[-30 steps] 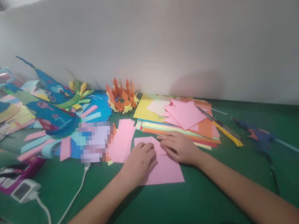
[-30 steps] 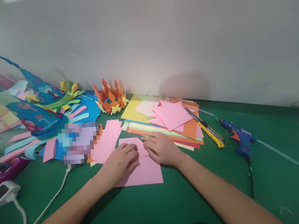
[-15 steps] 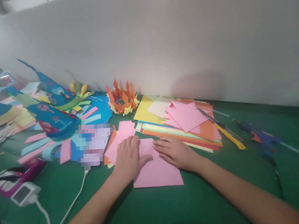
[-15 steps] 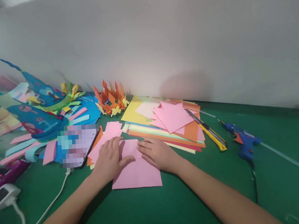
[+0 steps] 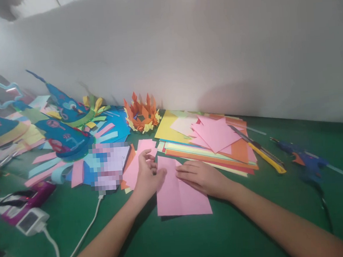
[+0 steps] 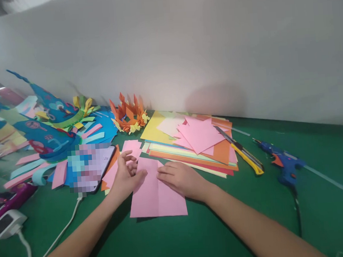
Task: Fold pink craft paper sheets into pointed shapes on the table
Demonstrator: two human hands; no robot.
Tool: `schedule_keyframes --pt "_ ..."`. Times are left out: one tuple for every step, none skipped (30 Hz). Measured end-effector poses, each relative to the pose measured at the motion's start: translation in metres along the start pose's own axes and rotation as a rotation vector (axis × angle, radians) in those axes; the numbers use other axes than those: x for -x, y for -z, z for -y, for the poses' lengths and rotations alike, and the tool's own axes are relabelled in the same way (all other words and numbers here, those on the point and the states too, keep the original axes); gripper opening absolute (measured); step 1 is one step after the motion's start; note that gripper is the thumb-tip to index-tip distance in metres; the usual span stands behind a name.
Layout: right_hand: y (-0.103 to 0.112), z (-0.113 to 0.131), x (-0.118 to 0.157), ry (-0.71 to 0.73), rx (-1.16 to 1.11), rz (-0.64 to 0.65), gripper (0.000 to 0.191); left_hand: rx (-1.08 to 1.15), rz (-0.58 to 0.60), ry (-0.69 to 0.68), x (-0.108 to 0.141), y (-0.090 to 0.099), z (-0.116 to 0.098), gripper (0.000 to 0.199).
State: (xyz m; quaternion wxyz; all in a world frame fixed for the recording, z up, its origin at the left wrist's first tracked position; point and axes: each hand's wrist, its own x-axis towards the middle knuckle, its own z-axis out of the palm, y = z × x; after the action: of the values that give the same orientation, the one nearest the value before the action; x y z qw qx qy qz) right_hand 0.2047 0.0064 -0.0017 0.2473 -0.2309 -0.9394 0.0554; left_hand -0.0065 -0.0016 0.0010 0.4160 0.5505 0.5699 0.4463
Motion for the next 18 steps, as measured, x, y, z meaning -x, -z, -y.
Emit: schedule_keyframes --pt "0.0004 0.0002 -0.0002 0.003 -0.006 0.003 0.025 0.018 0.021 0.02 -0.0013 0.0001 -0.0003 0.058" --pt "0.0009 0.0002 -0.0002 0.01 -0.012 0.007 0.025 0.011 0.045 0.022 -0.0023 0.0002 -0.0007 0.052" --pt "0.0014 0.0001 -0.0002 0.023 -0.018 0.01 0.026 -0.013 0.065 0.01 -0.003 0.0001 -0.0012 0.045" --pt "0.0019 -0.0001 -0.0001 0.035 -0.023 0.015 0.026 -0.042 0.081 -0.014 -0.0033 -0.0004 -0.0016 0.037" --pt "0.0022 -0.0004 0.0001 0.046 -0.028 0.022 0.026 -0.07 0.09 -0.044 -0.0032 -0.0013 -0.002 0.031" --pt "0.0024 -0.0007 0.0004 0.054 -0.03 0.029 0.027 -0.092 0.096 -0.076 -0.0027 -0.0024 -0.0022 0.026" --pt "0.0025 -0.001 0.0006 0.057 -0.032 0.034 0.026 -0.108 0.095 -0.105 -0.0021 -0.0037 -0.0023 0.024" --pt "0.0024 -0.0012 0.0008 0.056 -0.034 0.037 0.026 -0.124 0.094 -0.129 -0.0014 -0.005 -0.0024 0.023" --pt "0.0022 -0.0013 0.001 0.052 -0.035 0.036 0.026 -0.146 0.095 -0.149 -0.0007 -0.0061 -0.0025 0.023" --pt "0.002 -0.0013 0.001 0.046 -0.037 0.035 0.026 -0.178 0.094 -0.163 -0.0001 -0.0069 -0.0026 0.024" --pt "0.0017 -0.0012 0.0011 0.042 -0.039 0.032 0.026 -0.214 0.087 -0.171 0.0003 -0.0072 -0.0027 0.025" --pt "0.0015 -0.0011 0.0011 0.038 -0.04 0.028 0.026 -0.246 0.075 -0.171 0.0007 -0.0071 -0.0028 0.026" --pt "0.0013 -0.001 0.001 0.035 -0.042 0.026 0.025 -0.269 0.062 -0.162 0.001 -0.0066 -0.0026 0.026" --pt "0.0011 -0.001 0.0011 0.034 -0.044 0.025 0.025 -0.285 0.058 -0.147 0.0014 -0.0056 -0.002 0.025" --pt "0.001 -0.001 0.0012 0.034 -0.045 0.025 0.025 -0.299 0.065 -0.137 0.0019 -0.0042 -0.001 0.02" --pt "0.0009 -0.0012 0.0013 0.034 -0.047 0.027 0.025 -0.315 0.084 -0.14 0.0027 -0.0025 0.0005 0.015" --pt "0.0008 -0.0014 0.0016 0.033 -0.049 0.03 0.025 -0.345 0.113 -0.166 0.0037 -0.0006 0.0024 0.009" --pt "0.0007 -0.0016 0.0019 0.031 -0.051 0.033 0.025 -0.385 0.141 -0.227 0.0049 0.0013 0.0044 0.006"
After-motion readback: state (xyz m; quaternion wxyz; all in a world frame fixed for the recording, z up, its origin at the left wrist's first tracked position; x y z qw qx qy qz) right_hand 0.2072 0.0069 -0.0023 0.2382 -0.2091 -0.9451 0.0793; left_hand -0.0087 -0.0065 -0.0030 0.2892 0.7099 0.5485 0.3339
